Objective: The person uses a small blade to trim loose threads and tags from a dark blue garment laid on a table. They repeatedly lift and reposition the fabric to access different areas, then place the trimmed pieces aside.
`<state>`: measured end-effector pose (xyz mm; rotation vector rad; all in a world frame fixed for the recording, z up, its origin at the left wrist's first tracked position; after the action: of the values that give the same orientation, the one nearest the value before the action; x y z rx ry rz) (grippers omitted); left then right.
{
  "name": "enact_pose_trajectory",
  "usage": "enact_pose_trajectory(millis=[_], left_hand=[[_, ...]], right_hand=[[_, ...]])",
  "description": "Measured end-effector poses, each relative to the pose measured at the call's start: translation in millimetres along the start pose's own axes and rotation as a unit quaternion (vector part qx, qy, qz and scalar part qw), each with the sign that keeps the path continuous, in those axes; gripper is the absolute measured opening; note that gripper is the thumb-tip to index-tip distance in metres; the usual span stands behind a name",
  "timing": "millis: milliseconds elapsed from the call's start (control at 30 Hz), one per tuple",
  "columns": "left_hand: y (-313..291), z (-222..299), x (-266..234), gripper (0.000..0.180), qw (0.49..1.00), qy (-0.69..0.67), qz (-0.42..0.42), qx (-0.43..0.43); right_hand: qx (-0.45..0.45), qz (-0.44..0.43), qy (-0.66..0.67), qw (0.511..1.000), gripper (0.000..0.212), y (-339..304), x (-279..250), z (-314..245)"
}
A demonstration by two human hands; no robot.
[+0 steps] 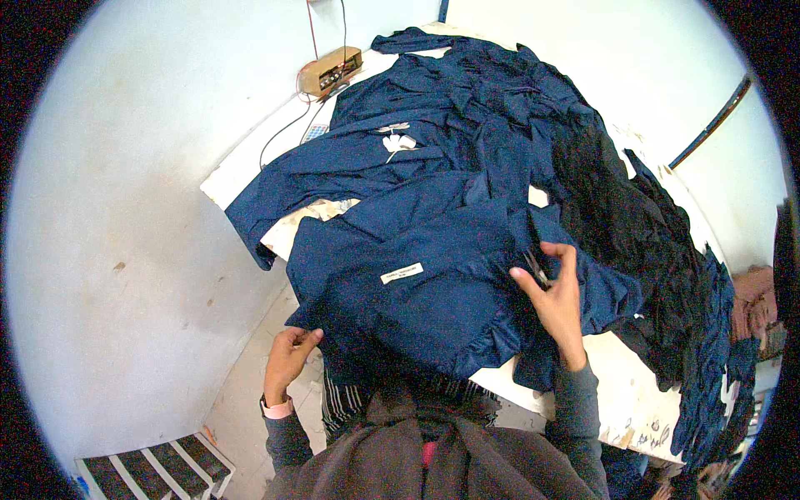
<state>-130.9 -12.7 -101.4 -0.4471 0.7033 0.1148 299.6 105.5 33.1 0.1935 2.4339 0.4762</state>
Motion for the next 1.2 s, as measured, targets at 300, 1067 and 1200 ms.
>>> enact_pose_trajectory(millis=[300,1067,1200], left_hand=[[16,46,-36,0.019,0.9,-0.426,0.025,0.089],[35,126,-25,0.029,0.877,-0.413,-0.119,0.215],[50,116,-31,0.029,0.886,-0.417,-0.076,0.187]], right_hand=[[0.157,-0.052,0.191,0.968,0.027,48,-1,57],[0.226,0.042,0.327,0.917,0.009,36,-100,84],[0.211,0.026,0.337,0.917,0.012,27,-85,74]])
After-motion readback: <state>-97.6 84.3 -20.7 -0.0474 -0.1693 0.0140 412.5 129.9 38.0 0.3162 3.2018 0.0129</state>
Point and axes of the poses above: each hand's wrist, its own y-axis towards the middle knuckle, its own x-axis out of the palm, z = x × y, the point moved 5 cm from there along y, towards the middle knuckle, and after that the axes turned 8 degrees about y, right-handed, at the moved point
